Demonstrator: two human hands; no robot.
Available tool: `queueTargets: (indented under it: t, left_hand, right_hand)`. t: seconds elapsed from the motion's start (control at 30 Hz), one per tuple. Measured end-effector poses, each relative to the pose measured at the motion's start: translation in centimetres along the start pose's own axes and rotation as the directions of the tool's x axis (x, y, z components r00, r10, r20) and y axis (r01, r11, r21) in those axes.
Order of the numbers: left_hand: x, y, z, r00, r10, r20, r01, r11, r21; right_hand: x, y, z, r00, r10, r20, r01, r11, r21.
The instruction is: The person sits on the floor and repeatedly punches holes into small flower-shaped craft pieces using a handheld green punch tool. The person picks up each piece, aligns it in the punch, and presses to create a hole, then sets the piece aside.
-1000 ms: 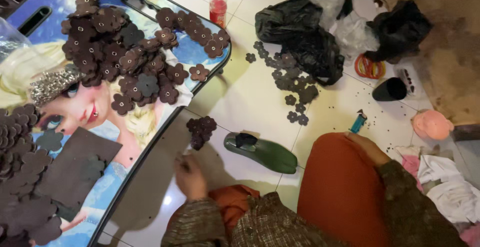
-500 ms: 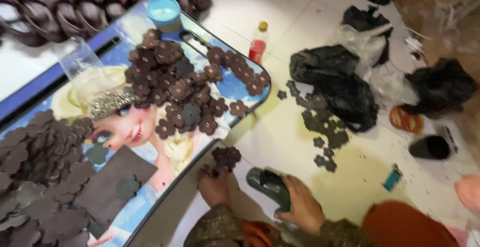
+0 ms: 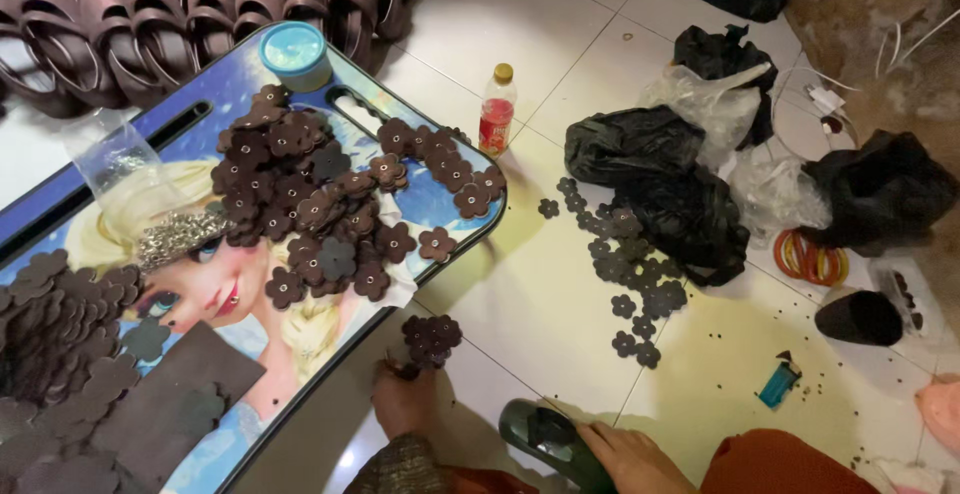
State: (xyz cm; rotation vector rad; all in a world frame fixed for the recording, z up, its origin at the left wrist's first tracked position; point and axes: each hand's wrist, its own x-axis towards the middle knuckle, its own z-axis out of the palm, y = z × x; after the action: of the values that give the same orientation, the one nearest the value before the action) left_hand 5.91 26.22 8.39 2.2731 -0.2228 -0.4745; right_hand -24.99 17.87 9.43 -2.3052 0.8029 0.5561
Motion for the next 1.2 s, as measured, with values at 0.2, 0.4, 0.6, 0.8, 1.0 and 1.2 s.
queueTargets:
  t: [0.2,0.4,0.6,0.8,1.0,1.2]
  left_hand:
    - [0.7,-2.4,0.6,0.999,0.026,0.047,-0.033,0.986,0.161]
    - [0.4,-3.2,0.2,0.990,0.027,0.139,-0.021,0.999,-0.046]
    - [-1.3,0.0,3.6,0.954,0.133,0.268,0.005,0.888,-0.459]
    - [-3.7,1.9,10.2,0.831,0.237,0.502,0.164,0.760,-0.629]
    - [-2.5,0.0,11.5,0.742,0.109,0.661,0.322,0.807,-0.495]
    - [-1.6,-0.9,12.5,0.703,0.116,0.702,0.334,0.817,-0.470]
  right_hand:
    - [-3.6,-0.6,-2.7,0.997,0.053,-0.053,-0.044,0.988,0.150]
    - [-3.4,-0.6,-5.0,0.985,0.030,-0.170,0.007,0.977,0.215]
    - [1.4,-0.3,-5.6,0.959,0.095,-0.266,0.069,0.835,0.546]
    - [8.2,0.1,-4.7,0.962,0.151,-0.229,0.066,0.683,0.727]
    - [11.2,0.6,-2.9,0.939,0.321,-0.120,0.020,0.299,0.954]
    - [12.2,1.7,-1.9,0.938,0.340,-0.072,0.013,0.173,0.985]
